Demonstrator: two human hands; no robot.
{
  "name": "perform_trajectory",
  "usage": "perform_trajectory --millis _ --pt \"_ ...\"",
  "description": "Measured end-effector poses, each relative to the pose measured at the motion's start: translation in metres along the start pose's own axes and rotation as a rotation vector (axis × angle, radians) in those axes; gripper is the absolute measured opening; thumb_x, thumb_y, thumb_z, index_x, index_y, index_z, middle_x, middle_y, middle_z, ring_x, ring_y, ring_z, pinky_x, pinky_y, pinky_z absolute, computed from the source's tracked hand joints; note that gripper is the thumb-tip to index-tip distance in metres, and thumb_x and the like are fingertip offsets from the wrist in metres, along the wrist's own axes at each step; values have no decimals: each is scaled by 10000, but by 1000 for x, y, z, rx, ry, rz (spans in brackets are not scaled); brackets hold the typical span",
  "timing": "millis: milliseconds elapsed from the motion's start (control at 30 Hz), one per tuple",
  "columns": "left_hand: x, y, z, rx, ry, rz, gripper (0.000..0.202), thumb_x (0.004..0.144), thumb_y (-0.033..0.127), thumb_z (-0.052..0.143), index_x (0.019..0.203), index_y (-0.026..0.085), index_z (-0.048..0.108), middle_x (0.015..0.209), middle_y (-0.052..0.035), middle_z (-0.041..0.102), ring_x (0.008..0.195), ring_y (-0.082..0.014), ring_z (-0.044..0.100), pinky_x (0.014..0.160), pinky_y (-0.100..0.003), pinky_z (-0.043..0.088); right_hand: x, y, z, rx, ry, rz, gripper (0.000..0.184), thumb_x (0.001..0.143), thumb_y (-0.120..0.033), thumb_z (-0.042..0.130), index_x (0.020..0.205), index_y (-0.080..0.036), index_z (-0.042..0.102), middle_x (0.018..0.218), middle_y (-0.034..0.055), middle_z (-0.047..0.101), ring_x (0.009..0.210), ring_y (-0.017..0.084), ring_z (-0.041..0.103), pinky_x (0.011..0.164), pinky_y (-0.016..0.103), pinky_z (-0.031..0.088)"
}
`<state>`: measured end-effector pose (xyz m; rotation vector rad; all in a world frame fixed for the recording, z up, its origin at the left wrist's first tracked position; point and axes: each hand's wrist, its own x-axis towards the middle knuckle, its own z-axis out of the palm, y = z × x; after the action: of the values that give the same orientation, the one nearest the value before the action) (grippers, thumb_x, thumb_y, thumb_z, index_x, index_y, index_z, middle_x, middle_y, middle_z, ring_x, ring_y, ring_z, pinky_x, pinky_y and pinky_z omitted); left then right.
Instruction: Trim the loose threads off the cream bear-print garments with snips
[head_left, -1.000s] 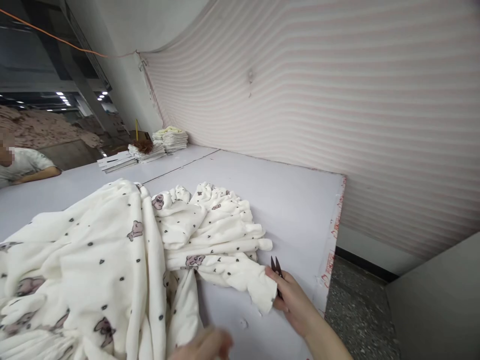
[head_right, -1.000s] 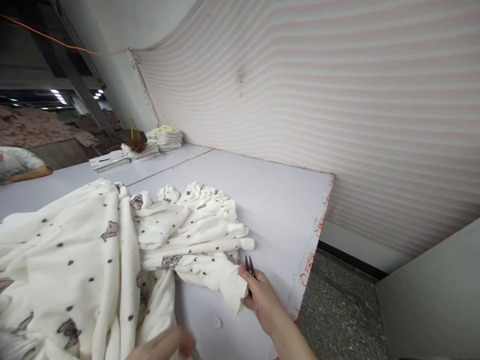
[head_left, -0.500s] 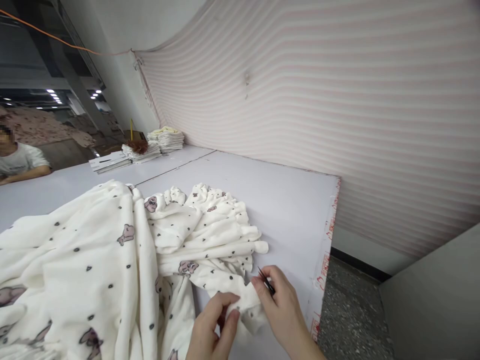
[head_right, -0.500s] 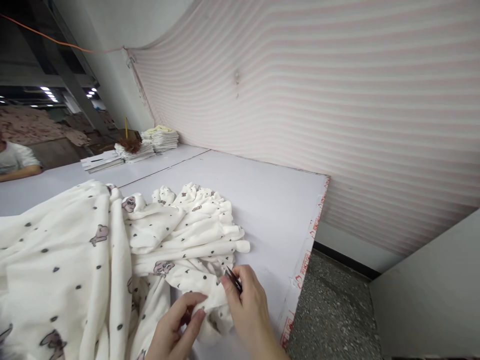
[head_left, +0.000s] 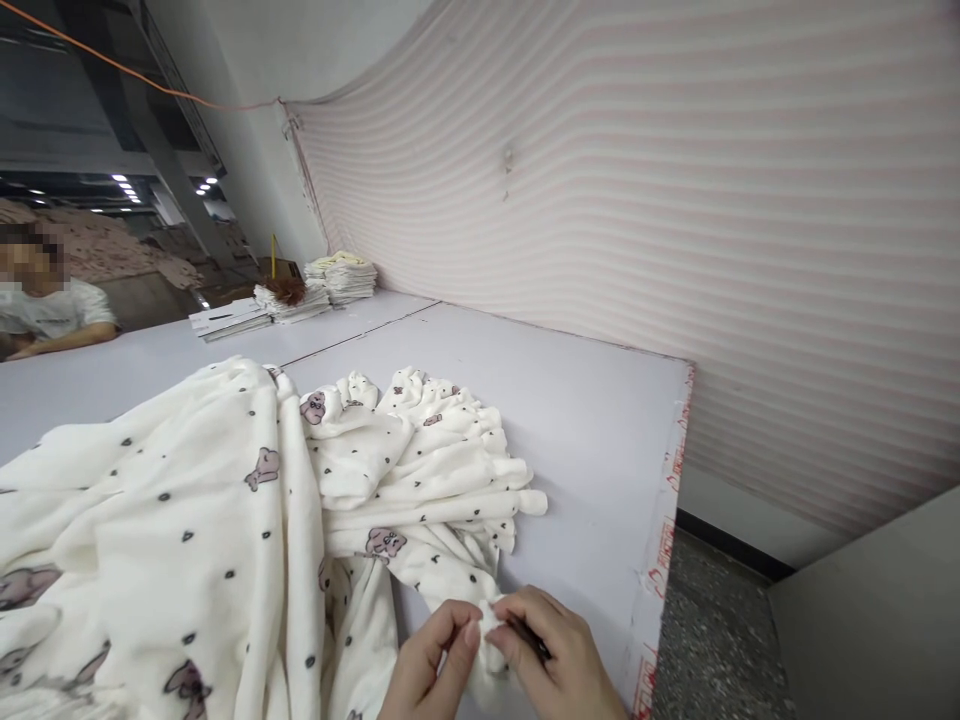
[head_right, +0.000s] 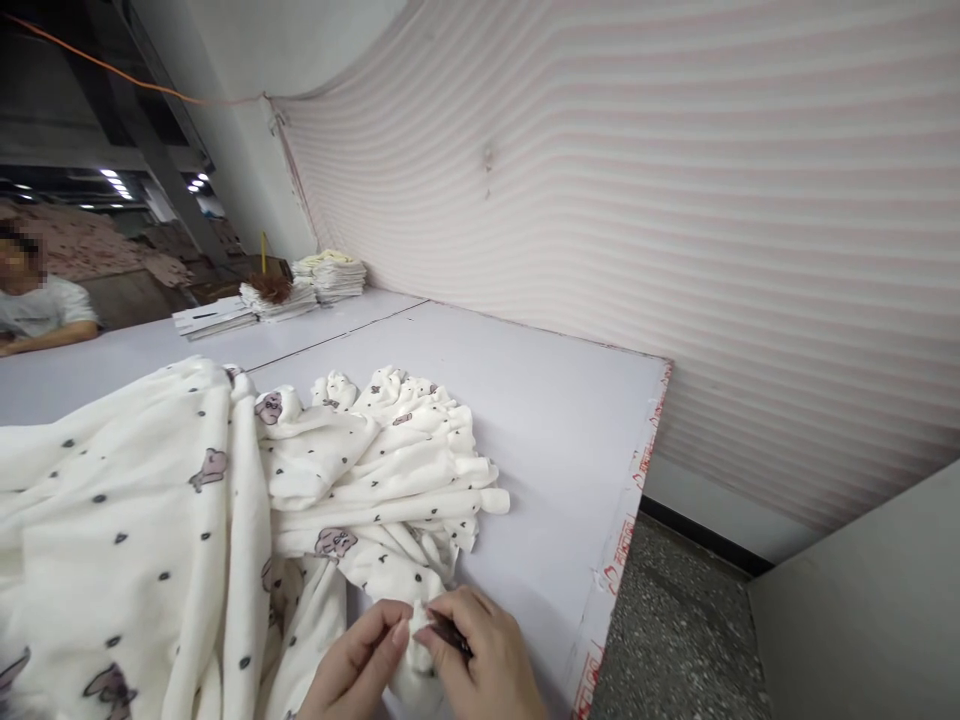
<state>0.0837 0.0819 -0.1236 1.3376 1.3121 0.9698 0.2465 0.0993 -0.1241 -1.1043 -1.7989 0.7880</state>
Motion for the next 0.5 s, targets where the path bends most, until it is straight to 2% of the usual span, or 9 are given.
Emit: perform_trajectory --millis 67,167,233,333,433,500 --pt "0 -2 -1 -49 -34 1 440 821 636 494 794 206 579 651 34 466 619 -140 414 592 -214 375 0 3 2 -27 -22 9 121 882 -236 505 832 -218 614 725 -5 657 658 141 606 589 199 439" --pt "-1 -4 0 -27 -25 39 438 790 591 574 1026 223 560 659 47 446 612 -139 413 565 -205 357 -3 5 5 -38 -57 5 150 879 -231 451 816 -213 586 674 -18 627 596 128 575 558 191 413" --pt "-1 -4 1 38 -16 12 447 800 559 574 1092 220 584 630 45 454 584 -141 416 535 -205 343 -5 5 9 -48 -69 20 154 878 -234 434 790 -215 559 635 -29 599 554 120 556 535 186 395" --pt "-1 -4 2 112 -12 -16 392 817 556 540 892 198 680 586 28 477 562 -142 418 533 -213 351 -9 4 13 -77 -69 45 150 886 -247 417 784 -225 524 605 -41 566 513 118 537 512 193 369" --pt "0 -3 0 112 -29 -31 444 823 583 514 758 170 662 577 21 487 551 -134 406 538 -219 350 -10 2 13 -92 -43 76 102 877 -259 431 828 -231 516 599 -46 538 506 125 519 519 206 364" --pt "0 0 -3 58 -55 -36 465 821 599 513 741 159 640 596 17 495 571 -133 412 555 -222 353 -9 1 7 6 -35 146 94 878 -286 451 844 -228 517 601 -49 517 523 127 522 528 203 385"
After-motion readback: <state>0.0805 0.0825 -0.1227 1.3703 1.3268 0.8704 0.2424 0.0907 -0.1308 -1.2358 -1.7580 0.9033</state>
